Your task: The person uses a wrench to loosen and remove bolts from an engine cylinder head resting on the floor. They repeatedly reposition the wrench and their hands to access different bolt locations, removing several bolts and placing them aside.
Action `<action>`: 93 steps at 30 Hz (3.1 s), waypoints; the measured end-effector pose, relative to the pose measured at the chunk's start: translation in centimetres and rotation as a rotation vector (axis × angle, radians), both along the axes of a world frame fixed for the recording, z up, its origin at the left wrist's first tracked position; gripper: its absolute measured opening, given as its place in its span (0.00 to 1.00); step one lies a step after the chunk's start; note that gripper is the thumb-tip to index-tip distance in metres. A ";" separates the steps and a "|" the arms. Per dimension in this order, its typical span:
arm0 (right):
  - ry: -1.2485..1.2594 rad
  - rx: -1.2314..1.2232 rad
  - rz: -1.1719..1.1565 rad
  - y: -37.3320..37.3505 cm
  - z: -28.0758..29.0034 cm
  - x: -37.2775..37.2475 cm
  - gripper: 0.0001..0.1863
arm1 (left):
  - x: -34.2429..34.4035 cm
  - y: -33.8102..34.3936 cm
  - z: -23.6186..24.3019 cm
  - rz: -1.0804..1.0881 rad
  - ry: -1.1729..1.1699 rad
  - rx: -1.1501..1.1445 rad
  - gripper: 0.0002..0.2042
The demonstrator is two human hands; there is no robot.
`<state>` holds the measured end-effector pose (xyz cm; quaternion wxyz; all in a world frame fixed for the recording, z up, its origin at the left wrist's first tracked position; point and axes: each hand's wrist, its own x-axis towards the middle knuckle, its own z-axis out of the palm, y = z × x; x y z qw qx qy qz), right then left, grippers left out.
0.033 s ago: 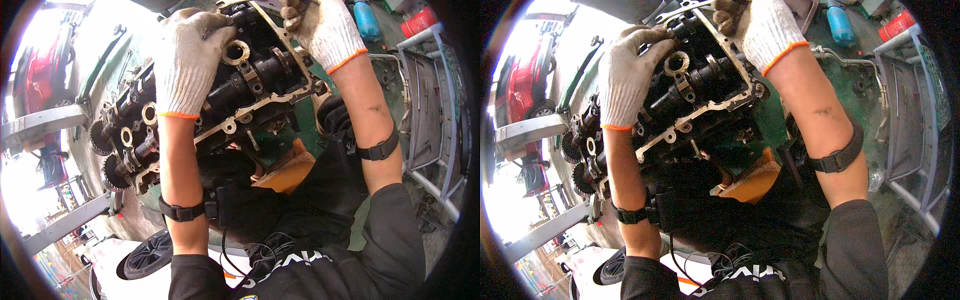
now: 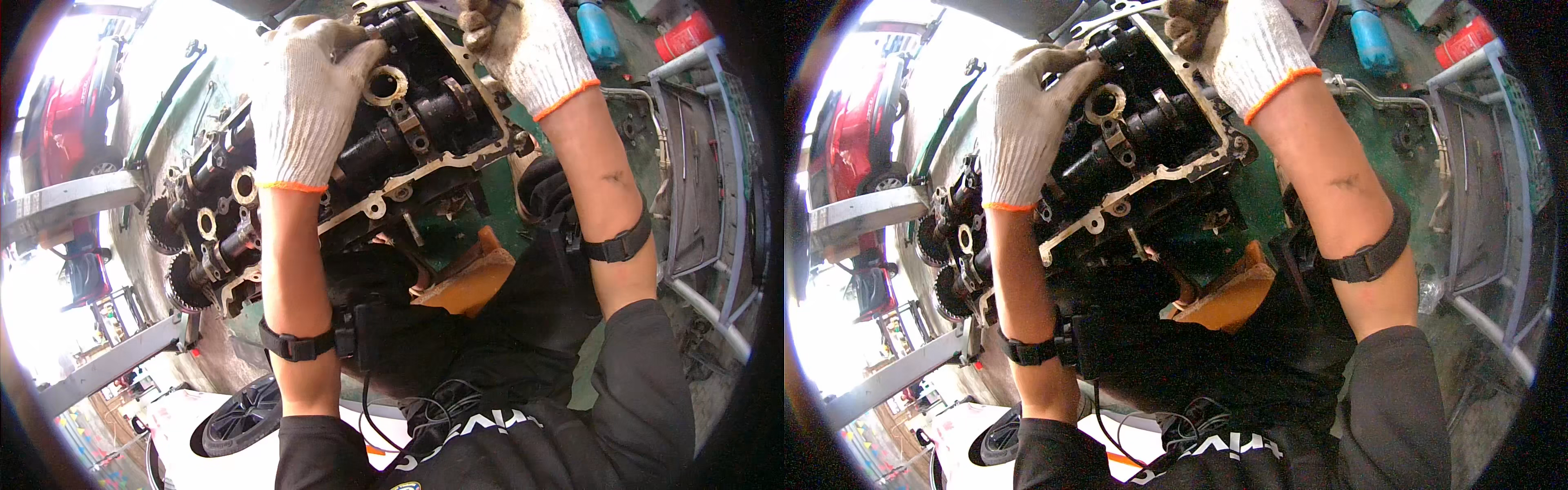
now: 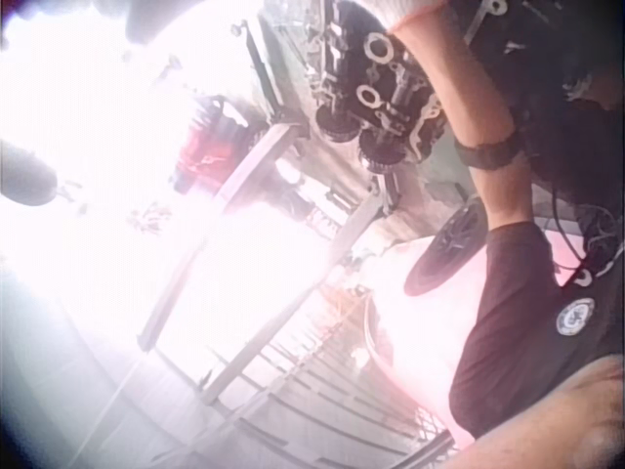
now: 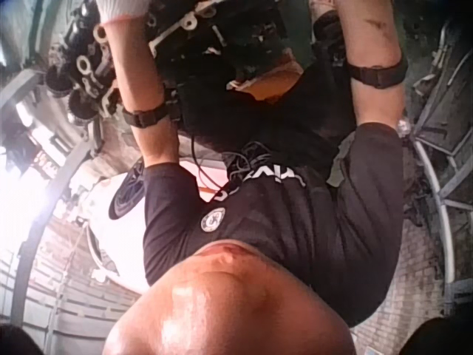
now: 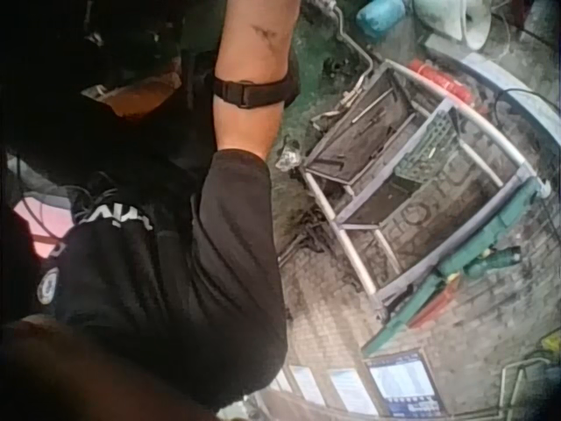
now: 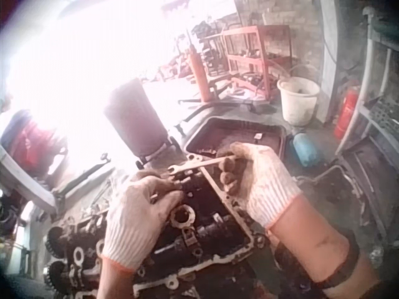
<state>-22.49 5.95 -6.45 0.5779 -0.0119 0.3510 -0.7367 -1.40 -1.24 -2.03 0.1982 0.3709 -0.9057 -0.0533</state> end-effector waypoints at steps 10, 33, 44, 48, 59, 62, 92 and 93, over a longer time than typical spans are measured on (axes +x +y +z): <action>-0.029 0.021 0.005 -0.1 0.0 -0.1 0.11 | 0.2 0.2 0.8 -0.092 -0.032 -0.036 0.24; 2.153 -0.705 -0.163 6.1 4.6 11.7 0.23 | 0.6 1.2 2.7 -0.288 1.634 1.122 0.52; 1.969 -0.703 -0.220 5.7 4.5 12.0 0.18 | -0.7 -0.2 1.5 -0.212 1.563 0.917 0.37; 1.676 -0.738 0.110 5.1 4.8 12.2 0.13 | -0.9 -0.3 2.3 -0.284 1.480 1.074 0.39; 2.121 -0.801 0.127 6.8 6.9 14.1 0.14 | 0.4 0.9 2.5 -1.051 2.045 1.611 0.43; 2.106 -0.798 0.100 6.7 6.8 14.6 0.14 | 0.6 0.5 2.5 -0.914 2.061 1.553 0.47; 2.086 -0.873 0.077 4.0 5.9 13.3 0.20 | 2.3 2.1 5.3 -1.597 2.203 1.662 0.42; 2.102 -0.884 0.169 4.0 5.9 13.5 0.20 | 2.4 2.3 5.4 -1.514 2.153 1.555 0.43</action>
